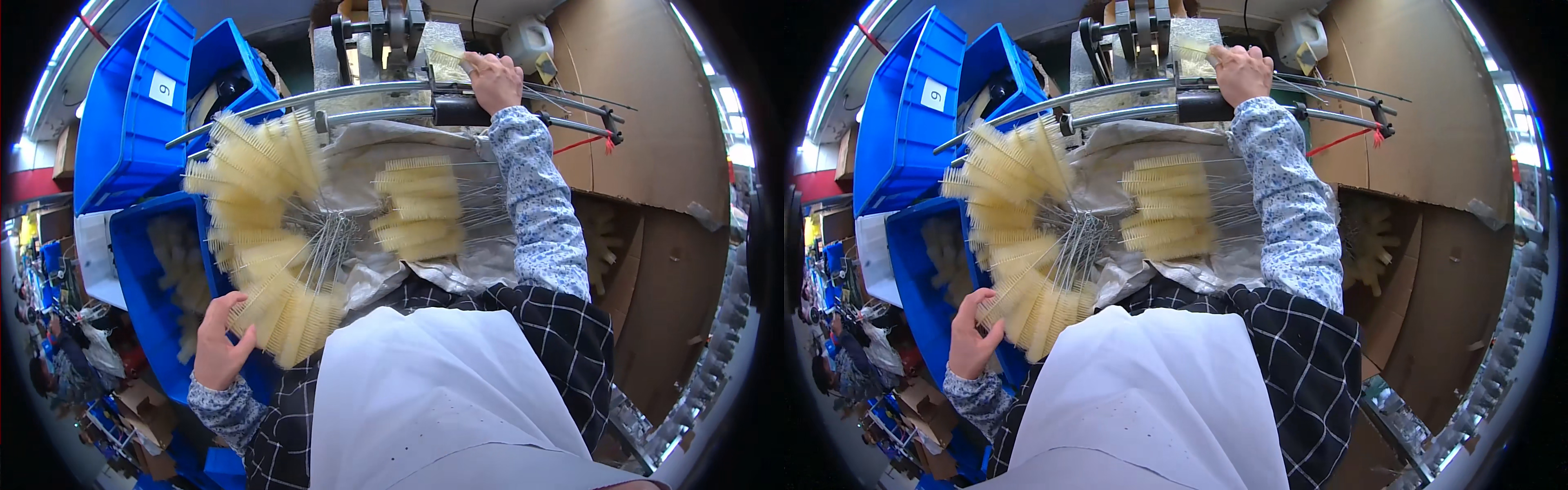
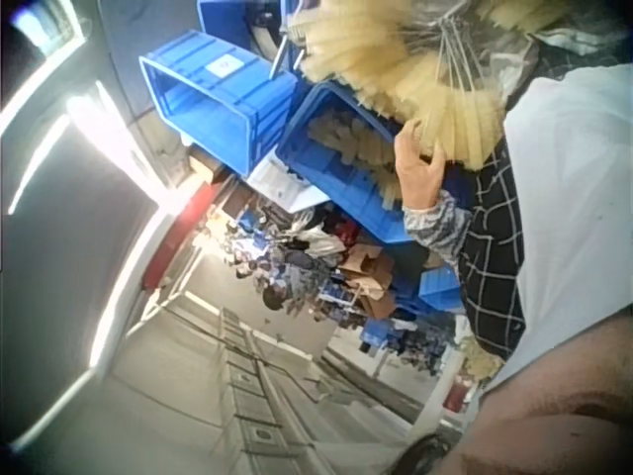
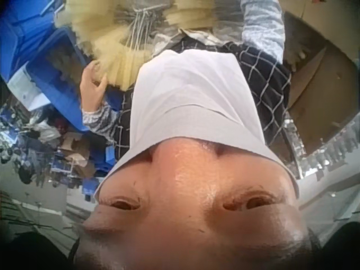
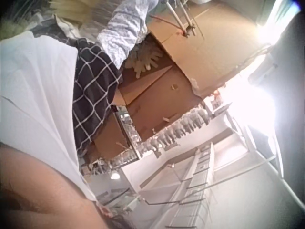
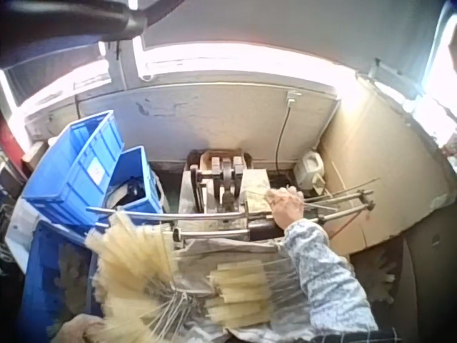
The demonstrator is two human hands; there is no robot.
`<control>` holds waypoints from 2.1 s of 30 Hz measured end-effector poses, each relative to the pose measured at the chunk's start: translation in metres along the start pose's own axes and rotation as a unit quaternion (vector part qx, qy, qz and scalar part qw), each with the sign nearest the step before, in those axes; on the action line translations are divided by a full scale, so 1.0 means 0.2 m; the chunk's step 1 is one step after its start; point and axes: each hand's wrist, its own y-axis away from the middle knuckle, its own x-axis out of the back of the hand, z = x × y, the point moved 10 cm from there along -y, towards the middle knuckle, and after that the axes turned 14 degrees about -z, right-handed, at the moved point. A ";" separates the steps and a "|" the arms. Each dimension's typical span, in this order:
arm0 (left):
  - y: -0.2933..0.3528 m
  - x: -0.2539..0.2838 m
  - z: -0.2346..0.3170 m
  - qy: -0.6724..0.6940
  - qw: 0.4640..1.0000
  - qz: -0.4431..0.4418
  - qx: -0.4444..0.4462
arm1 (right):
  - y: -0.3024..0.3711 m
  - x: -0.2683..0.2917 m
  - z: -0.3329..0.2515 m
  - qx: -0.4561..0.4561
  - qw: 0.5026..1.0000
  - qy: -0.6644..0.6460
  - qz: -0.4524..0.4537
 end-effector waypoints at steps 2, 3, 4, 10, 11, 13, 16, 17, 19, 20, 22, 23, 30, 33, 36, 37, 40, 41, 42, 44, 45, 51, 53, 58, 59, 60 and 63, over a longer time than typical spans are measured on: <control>0.02 0.05 -0.06 0.062 0.997 0.021 0.033 | -0.01 -0.01 0.00 -0.014 1.000 -0.008 -0.017; 0.01 0.08 0.00 0.044 0.998 0.045 0.031 | -0.01 -0.02 0.00 -0.011 1.000 -0.012 -0.021; 0.01 0.11 0.01 0.048 0.997 0.052 0.015 | -0.01 -0.03 0.00 -0.008 1.000 -0.015 -0.025; 0.04 0.26 0.18 0.067 0.977 0.132 -0.155 | -0.01 -0.01 -0.01 0.022 1.000 -0.001 0.002; 0.06 0.28 0.18 0.051 0.976 0.150 -0.148 | -0.02 -0.02 0.00 0.023 1.000 -0.004 0.003; 0.11 0.33 0.17 0.061 0.965 0.192 -0.168 | -0.04 -0.06 0.00 0.024 1.000 -0.013 -0.001; 0.17 0.36 0.13 0.093 0.952 0.234 -0.175 | -0.07 -0.08 0.01 0.043 0.999 -0.028 -0.005; 0.18 0.36 0.14 0.097 0.950 0.235 -0.184 | -0.07 -0.06 0.01 0.058 0.998 -0.029 -0.002; 0.15 0.35 0.12 0.112 0.947 0.225 -0.200 | -0.07 -0.06 0.04 0.053 0.998 -0.035 -0.022; 0.13 0.33 0.10 0.121 0.946 0.221 -0.205 | -0.08 -0.07 0.03 0.064 0.998 -0.020 -0.015; 0.12 0.33 0.11 0.139 0.945 0.214 -0.203 | -0.16 -0.12 -0.01 0.100 0.995 0.004 -0.007; 0.11 0.32 0.13 0.147 0.944 0.208 -0.209 | -0.20 -0.16 -0.01 0.096 0.995 0.019 -0.033; 0.04 0.28 0.26 0.132 0.947 0.173 -0.237 | -0.19 -0.17 0.08 0.049 0.997 0.053 -0.009; 0.07 0.31 0.20 0.129 0.943 0.189 -0.241 | -0.09 -0.12 0.29 -0.038 0.999 -0.002 -0.006; 0.04 0.33 0.17 0.146 0.939 0.195 -0.243 | -0.02 -0.09 0.38 -0.065 0.996 -0.034 0.047; 0.04 0.33 0.18 0.143 0.938 0.193 -0.249 | -0.03 -0.11 0.38 -0.050 0.995 -0.063 0.065; 0.03 0.33 0.20 0.140 0.936 0.190 -0.260 | -0.05 -0.14 0.39 -0.024 0.987 -0.126 0.094; 0.03 0.34 0.20 0.142 0.936 0.191 -0.260 | -0.05 -0.15 0.36 -0.017 0.987 -0.133 0.090; 0.03 0.34 0.20 0.143 0.935 0.194 -0.259 | -0.06 -0.15 0.32 -0.009 0.986 -0.141 0.087; 0.04 0.35 0.21 0.143 0.935 0.199 -0.257 | -0.06 -0.14 0.25 -0.009 0.987 -0.138 0.082; 0.05 0.35 0.21 0.143 0.935 0.202 -0.255 | -0.07 -0.14 0.21 -0.006 0.988 -0.135 0.077; 0.08 0.36 0.20 0.140 0.937 0.204 -0.246 | -0.05 -0.08 0.00 0.007 0.986 -0.136 0.100; 0.08 0.36 0.20 0.144 0.938 0.202 -0.242 | -0.06 -0.09 -0.08 0.000 0.987 -0.136 0.080; 0.03 0.33 0.24 0.128 0.942 0.178 -0.256 | -0.09 -0.13 -0.35 -0.018 0.993 -0.117 0.013; 0.01 0.32 0.26 0.126 0.944 0.168 -0.256 | -0.09 -0.12 -0.41 -0.016 0.992 -0.121 0.011; -0.01 0.31 0.28 0.125 0.945 0.159 -0.257 | -0.09 -0.11 -0.45 -0.014 0.992 -0.124 0.011; -0.06 0.27 0.34 0.121 0.948 0.129 -0.263 | -0.08 -0.10 -0.44 -0.008 0.992 -0.123 0.021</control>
